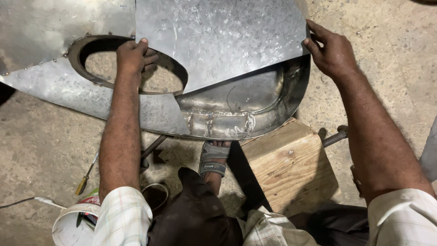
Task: The person sits on the floor and uses a hammer to shape a flat metal sheet. They repeatedly place the sheet against a curved metal structure to check the fit and alignment, then remove it to continue hammering and adjusting the curvature.
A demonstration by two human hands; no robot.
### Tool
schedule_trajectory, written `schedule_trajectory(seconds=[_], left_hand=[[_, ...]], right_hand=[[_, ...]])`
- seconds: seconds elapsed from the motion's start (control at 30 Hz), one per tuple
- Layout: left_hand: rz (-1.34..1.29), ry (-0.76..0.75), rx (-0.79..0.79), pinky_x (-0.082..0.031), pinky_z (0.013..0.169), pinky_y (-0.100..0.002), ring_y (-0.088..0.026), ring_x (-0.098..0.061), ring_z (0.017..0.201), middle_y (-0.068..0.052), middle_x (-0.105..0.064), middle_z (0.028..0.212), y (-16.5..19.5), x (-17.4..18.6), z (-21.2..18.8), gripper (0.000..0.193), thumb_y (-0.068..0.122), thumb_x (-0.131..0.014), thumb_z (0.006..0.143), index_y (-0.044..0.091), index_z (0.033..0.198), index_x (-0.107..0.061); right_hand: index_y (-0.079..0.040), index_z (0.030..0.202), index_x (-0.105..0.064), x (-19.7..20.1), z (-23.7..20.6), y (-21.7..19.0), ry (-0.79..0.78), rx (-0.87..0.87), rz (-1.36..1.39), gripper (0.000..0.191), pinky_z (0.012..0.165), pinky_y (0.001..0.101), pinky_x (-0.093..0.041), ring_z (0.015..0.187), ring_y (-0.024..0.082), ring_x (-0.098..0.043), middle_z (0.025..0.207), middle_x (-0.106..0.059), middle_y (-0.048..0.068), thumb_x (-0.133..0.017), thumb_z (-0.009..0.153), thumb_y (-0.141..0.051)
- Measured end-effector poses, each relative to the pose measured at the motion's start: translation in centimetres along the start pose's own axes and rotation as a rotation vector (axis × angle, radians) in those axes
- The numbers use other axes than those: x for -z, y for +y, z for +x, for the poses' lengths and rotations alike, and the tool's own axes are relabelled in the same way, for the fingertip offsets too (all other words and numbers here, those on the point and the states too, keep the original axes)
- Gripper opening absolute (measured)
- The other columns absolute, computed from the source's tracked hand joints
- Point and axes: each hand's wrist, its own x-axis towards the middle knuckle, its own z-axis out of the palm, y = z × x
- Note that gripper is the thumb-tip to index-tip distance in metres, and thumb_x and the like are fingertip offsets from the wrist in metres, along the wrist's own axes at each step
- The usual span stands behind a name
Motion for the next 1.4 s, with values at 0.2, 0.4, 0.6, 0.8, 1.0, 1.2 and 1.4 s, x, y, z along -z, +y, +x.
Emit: schedule_trajectory(seconds=[0.2,0.4,0.6,0.8,1.0,1.2,1.4], left_hand=[[0.01,0.02,0.042,-0.072,0.073,-0.036,-0.028,-0.081,0.103,-0.018,-0.076,0.112,1.3,0.1,-1.0,0.031,0.026,-0.06,0.103,0.0,0.119,-0.062],[-0.053,-0.009,0.009,-0.062,0.054,-0.029,-0.026,-0.081,0.103,-0.02,-0.077,0.11,0.7,0.6,-0.5,0.031,0.026,-0.063,0.101,-0.003,0.112,-0.062],[-0.119,0.066,0.077,-0.055,0.045,-0.026,-0.027,-0.081,0.095,-0.018,-0.076,0.102,-0.2,0.8,1.3,0.026,0.023,-0.067,0.097,0.0,0.107,-0.066],[-0.167,0.033,-0.037,-0.044,0.04,-0.026,-0.023,-0.079,0.076,-0.013,-0.077,0.088,-1.4,1.2,2.9,0.03,0.028,-0.076,0.093,-0.001,0.094,-0.07],[-0.119,0.042,-0.119,-0.061,0.052,-0.024,-0.023,-0.081,0.077,-0.016,-0.081,0.09,-1.6,1.5,2.9,0.037,0.029,-0.078,0.092,-0.007,0.099,-0.074],[-0.072,0.046,-0.07,-0.059,0.05,-0.024,-0.022,-0.081,0.078,-0.016,-0.08,0.091,-0.8,1.6,2.1,0.041,0.031,-0.077,0.091,-0.006,0.108,-0.073],[-0.114,0.078,-0.056,-0.059,0.05,-0.024,-0.022,-0.081,0.081,-0.018,-0.079,0.095,-1.3,1.5,1.7,0.048,0.035,-0.079,0.087,-0.006,0.112,-0.072]], right_hand=[[-0.004,0.136,-0.067,-1.8,0.1,0.4,0.185,-0.052,0.488,0.038,0.102,0.0407,-0.059,0.116,0.026,-0.072,0.128,-0.071,0.018,-0.074,0.099,-0.012],[0.005,0.131,-0.071,-4.6,-0.8,-0.1,0.414,0.051,0.512,0.029,0.1,0.0394,-0.063,0.111,0.027,-0.077,0.119,-0.075,0.022,-0.074,0.103,-0.003],[0.01,0.132,-0.073,-5.6,-1.1,-0.1,0.492,0.157,0.414,0.028,0.099,0.0365,-0.058,0.11,0.027,-0.076,0.121,-0.077,0.023,-0.071,0.106,0.002],[0.009,0.134,-0.071,-6.5,-0.8,-1.2,0.547,0.142,0.481,0.028,0.1,0.034,-0.059,0.111,0.024,-0.075,0.122,-0.076,0.021,-0.069,0.108,0.001],[0.008,0.136,-0.071,-6.7,-0.9,-1.7,0.554,0.139,0.546,0.029,0.101,0.0325,-0.059,0.112,0.023,-0.074,0.124,-0.076,0.02,-0.067,0.107,0.002],[0.003,0.132,-0.073,-5.3,-0.1,-2.2,0.537,0.058,0.488,0.029,0.097,0.03,-0.058,0.108,0.019,-0.074,0.12,-0.076,0.017,-0.071,0.103,-0.001],[0.004,0.132,-0.074,-4.6,0.5,-1.6,0.514,0.115,0.407,0.028,0.096,0.0316,-0.06,0.108,0.021,-0.075,0.121,-0.076,0.019,-0.072,0.104,0.004]])
